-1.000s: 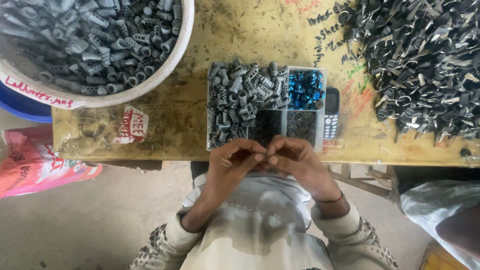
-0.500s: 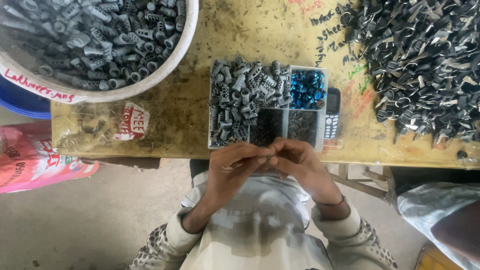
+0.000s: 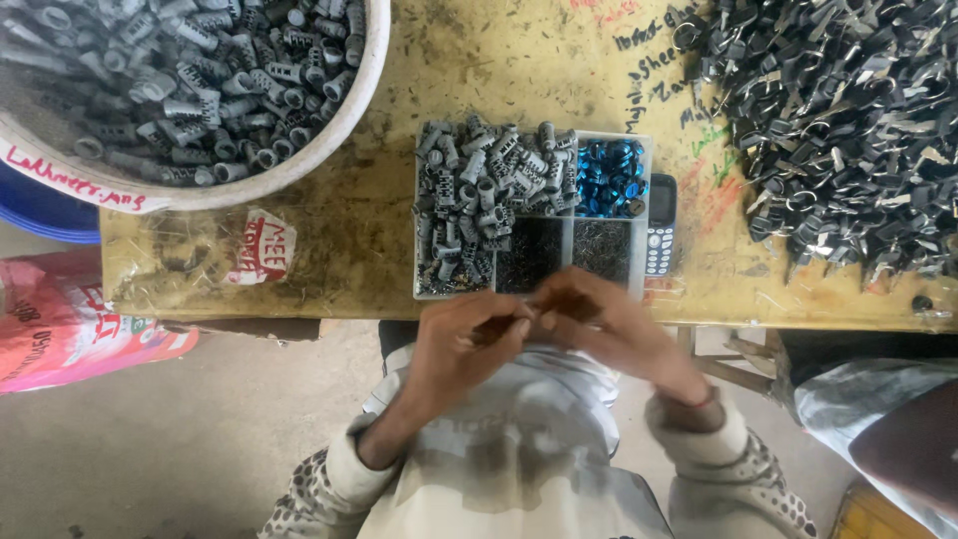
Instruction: The person sits at a workbench assembling small wall-plug fastener components by hand. They pick a metal body and a blue plastic insert from a compartment tray, press the insert into the metal body, and place the finished assembly on the table, repeating the cycle continuously.
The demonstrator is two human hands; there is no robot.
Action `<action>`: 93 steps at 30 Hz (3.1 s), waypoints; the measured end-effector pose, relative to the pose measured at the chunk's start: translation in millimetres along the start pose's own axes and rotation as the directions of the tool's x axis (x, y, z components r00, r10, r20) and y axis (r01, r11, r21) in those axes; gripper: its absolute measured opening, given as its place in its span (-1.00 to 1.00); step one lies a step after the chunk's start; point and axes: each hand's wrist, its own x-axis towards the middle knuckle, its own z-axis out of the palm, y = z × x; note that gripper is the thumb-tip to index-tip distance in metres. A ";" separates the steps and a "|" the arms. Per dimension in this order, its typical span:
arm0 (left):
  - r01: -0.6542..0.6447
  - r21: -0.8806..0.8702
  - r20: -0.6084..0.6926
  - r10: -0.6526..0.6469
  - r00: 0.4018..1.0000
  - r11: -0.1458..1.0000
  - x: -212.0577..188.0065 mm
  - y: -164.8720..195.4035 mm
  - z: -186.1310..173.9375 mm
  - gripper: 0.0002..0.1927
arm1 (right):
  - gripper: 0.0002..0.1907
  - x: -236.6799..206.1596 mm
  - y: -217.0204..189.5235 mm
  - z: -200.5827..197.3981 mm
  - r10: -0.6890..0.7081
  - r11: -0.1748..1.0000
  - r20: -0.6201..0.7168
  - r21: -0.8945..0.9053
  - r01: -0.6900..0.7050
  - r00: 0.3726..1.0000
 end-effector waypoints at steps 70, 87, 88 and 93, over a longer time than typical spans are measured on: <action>0.160 -0.494 0.142 -0.103 0.985 0.855 17.4 -21.9 23.8 -0.91 | -0.68 -20.5 37.4 22.2 -0.547 0.772 -0.280 -0.533 0.346 0.789; 0.247 -0.507 0.213 -0.157 0.964 0.826 -0.9 -12.5 15.2 -0.88 | -0.69 -23.8 17.9 15.6 -0.475 0.865 -0.229 -0.302 0.402 0.850; 0.243 -0.484 0.215 -0.155 0.964 0.840 -0.7 -12.4 14.2 -0.88 | -0.67 -25.5 18.1 15.4 -0.382 0.920 -0.223 -0.182 0.347 0.897; 0.292 -0.436 0.299 -0.169 0.939 0.851 1.2 -10.0 11.0 -0.93 | -0.69 -31.1 25.6 5.3 -0.463 0.878 -0.082 -0.177 0.444 0.883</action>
